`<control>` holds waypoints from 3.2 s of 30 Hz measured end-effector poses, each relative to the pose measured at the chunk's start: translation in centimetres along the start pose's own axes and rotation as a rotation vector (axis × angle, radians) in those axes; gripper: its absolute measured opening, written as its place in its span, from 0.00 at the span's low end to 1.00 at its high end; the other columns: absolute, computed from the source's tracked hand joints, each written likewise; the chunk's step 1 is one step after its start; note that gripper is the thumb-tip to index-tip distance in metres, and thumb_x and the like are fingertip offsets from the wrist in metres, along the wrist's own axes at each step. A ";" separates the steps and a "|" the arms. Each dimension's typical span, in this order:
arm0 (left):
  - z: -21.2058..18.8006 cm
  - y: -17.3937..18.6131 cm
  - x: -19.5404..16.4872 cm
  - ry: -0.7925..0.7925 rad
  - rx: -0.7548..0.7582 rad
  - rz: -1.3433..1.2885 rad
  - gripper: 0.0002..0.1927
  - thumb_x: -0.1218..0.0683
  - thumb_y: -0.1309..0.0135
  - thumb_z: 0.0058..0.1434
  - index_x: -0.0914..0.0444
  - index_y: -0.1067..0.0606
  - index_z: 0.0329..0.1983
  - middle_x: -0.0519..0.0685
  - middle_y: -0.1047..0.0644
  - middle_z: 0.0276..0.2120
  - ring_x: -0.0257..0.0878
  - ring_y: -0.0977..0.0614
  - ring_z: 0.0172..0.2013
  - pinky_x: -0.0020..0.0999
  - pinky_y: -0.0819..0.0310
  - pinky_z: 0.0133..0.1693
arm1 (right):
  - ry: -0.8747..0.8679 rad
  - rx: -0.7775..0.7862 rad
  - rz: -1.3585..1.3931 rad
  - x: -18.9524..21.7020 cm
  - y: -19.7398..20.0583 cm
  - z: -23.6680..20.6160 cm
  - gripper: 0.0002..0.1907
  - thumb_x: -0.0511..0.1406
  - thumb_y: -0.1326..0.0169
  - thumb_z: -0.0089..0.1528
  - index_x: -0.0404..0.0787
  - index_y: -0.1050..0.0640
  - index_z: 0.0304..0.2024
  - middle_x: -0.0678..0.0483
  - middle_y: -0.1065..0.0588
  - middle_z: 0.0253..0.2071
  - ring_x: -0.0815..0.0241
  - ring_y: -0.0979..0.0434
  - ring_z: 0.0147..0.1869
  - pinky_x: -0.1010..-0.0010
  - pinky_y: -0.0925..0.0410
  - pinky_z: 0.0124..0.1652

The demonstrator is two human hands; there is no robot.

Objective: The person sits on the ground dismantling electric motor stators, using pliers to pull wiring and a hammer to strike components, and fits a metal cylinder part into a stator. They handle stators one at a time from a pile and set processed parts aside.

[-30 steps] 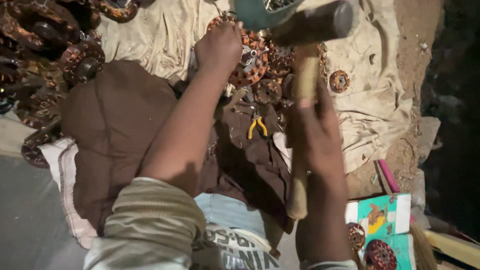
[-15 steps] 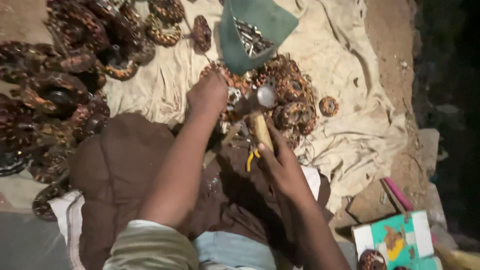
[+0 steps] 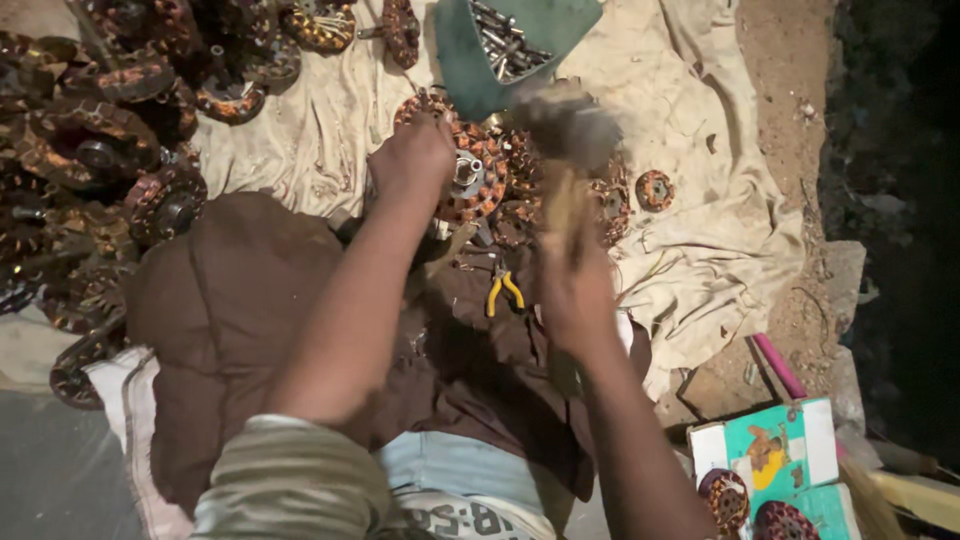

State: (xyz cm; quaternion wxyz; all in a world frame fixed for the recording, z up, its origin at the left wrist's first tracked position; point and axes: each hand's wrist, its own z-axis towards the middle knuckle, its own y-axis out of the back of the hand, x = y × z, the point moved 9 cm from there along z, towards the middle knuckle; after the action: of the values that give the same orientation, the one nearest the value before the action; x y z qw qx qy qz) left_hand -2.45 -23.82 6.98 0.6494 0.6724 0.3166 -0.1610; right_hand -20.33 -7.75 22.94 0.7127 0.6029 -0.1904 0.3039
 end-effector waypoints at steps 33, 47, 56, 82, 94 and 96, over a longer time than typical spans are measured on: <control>-7.7 -0.9 5.9 -0.233 -0.273 -0.326 0.20 0.46 0.61 0.75 0.64 0.23 0.41 0.64 0.20 0.41 0.66 0.20 0.43 0.61 0.28 0.46 | -0.386 0.011 0.317 -12.5 -6.4 -13.7 0.35 0.37 0.41 0.64 0.32 0.38 0.70 0.40 0.30 0.66 0.49 0.30 0.69 0.64 0.38 0.65; -15.1 -3.9 11.2 0.183 0.063 -1.286 0.25 0.40 0.46 0.72 0.69 0.22 0.46 0.48 0.21 0.38 0.34 0.23 0.37 0.32 0.26 0.42 | -0.157 0.046 0.005 -10.5 -11.1 -13.3 0.36 0.42 0.42 0.67 0.32 0.38 0.71 0.38 0.30 0.65 0.44 0.31 0.69 0.59 0.38 0.66; -20.2 -8.1 9.1 0.357 0.862 -1.997 0.36 0.35 0.36 0.56 0.62 0.27 0.60 0.50 0.20 0.45 0.45 0.15 0.43 0.43 0.16 0.44 | -0.436 0.149 1.004 -11.3 -18.3 -12.7 0.37 0.47 0.48 0.69 0.37 0.42 0.73 0.44 0.30 0.64 0.54 0.24 0.60 0.58 0.31 0.58; -17.7 -9.0 10.0 0.093 0.386 -1.369 0.16 0.60 0.41 0.65 0.64 0.28 0.53 0.50 0.20 0.45 0.36 0.18 0.44 0.33 0.21 0.45 | -0.873 0.110 1.596 -15.4 -20.7 -14.3 0.31 0.50 0.58 0.72 0.40 0.36 0.71 0.47 0.30 0.68 0.44 0.28 0.70 0.51 0.32 0.64; -18.5 -8.9 9.5 0.233 0.530 -1.314 0.21 0.62 0.40 0.60 0.59 0.35 0.53 0.51 0.19 0.42 0.42 0.14 0.39 0.42 0.14 0.35 | 0.025 -0.163 -0.059 -7.6 -11.6 -11.5 0.11 0.35 0.41 0.66 0.44 0.18 0.52 0.42 0.35 0.68 0.41 0.37 0.72 0.52 0.41 0.68; -18.7 -9.0 9.0 0.165 0.559 -1.307 0.20 0.63 0.40 0.61 0.60 0.34 0.53 0.52 0.18 0.42 0.41 0.14 0.38 0.39 0.14 0.35 | -0.013 -0.149 -0.051 -8.2 -12.0 -11.4 0.12 0.36 0.40 0.65 0.44 0.19 0.52 0.42 0.34 0.67 0.40 0.37 0.72 0.52 0.42 0.69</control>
State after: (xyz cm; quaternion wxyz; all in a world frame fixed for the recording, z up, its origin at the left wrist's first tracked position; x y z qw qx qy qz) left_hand -5.10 -4.01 -3.70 0.1976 0.4965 0.6495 -0.5410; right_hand -19.53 0.67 6.51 0.7620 0.5546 -0.2015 0.2668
